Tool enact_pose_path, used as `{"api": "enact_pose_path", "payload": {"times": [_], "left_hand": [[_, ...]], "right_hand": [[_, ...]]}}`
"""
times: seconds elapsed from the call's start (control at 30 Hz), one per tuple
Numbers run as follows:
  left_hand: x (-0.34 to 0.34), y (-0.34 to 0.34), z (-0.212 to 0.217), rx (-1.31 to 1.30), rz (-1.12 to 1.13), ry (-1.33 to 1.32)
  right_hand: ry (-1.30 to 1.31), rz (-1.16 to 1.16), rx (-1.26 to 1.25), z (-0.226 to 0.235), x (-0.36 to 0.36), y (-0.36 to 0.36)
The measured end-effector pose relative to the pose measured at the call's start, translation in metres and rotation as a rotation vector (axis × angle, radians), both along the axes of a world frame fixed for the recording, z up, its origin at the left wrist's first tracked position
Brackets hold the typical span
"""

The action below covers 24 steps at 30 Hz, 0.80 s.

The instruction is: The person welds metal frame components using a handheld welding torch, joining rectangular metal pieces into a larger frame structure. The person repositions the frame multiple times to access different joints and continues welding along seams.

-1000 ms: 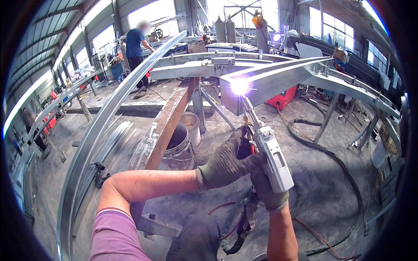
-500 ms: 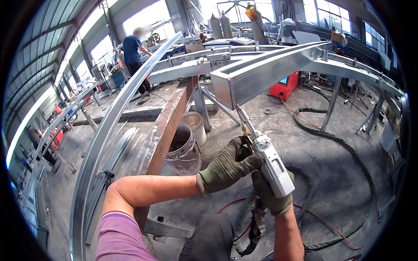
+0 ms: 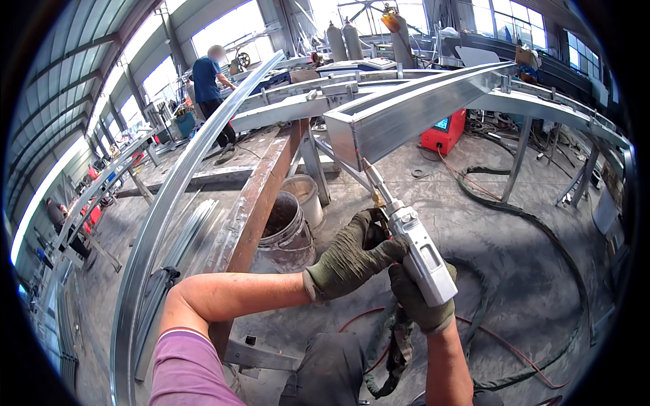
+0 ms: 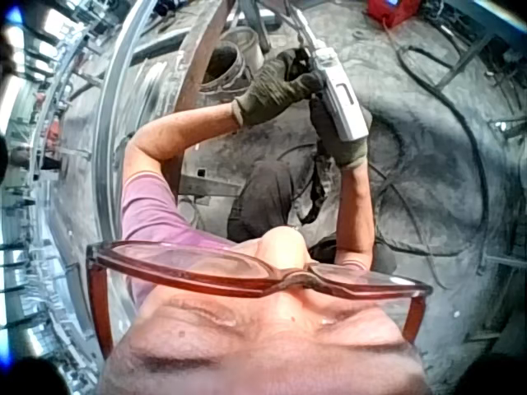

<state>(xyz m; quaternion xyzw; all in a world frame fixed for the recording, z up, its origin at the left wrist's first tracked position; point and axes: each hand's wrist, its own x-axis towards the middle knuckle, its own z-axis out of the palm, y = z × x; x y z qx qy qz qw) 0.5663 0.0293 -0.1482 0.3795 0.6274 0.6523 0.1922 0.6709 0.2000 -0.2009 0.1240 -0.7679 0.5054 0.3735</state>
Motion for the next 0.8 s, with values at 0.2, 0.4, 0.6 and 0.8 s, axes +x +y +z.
{"api": "enact_pose_path", "payload": {"times": [0.2, 0.4, 0.6, 0.8], "left_hand": [[0.001, 0.0, 0.011, -0.001, 0.041, 0.029], [-0.007, 0.001, 0.007, 0.054, 0.033, 0.024], [-0.004, 0.0, 0.014, 0.04, 0.072, 0.065], [-0.007, 0.001, 0.012, 0.063, 0.057, 0.044]], "right_hand": [[0.02, -0.03, 0.013, 0.008, -0.005, -0.004], [0.088, -0.063, 0.037, 0.007, -0.014, -0.005], [0.091, -0.053, 0.005, 0.002, -0.02, -0.008], [0.059, -0.024, -0.05, 0.006, -0.018, -0.009]]}}
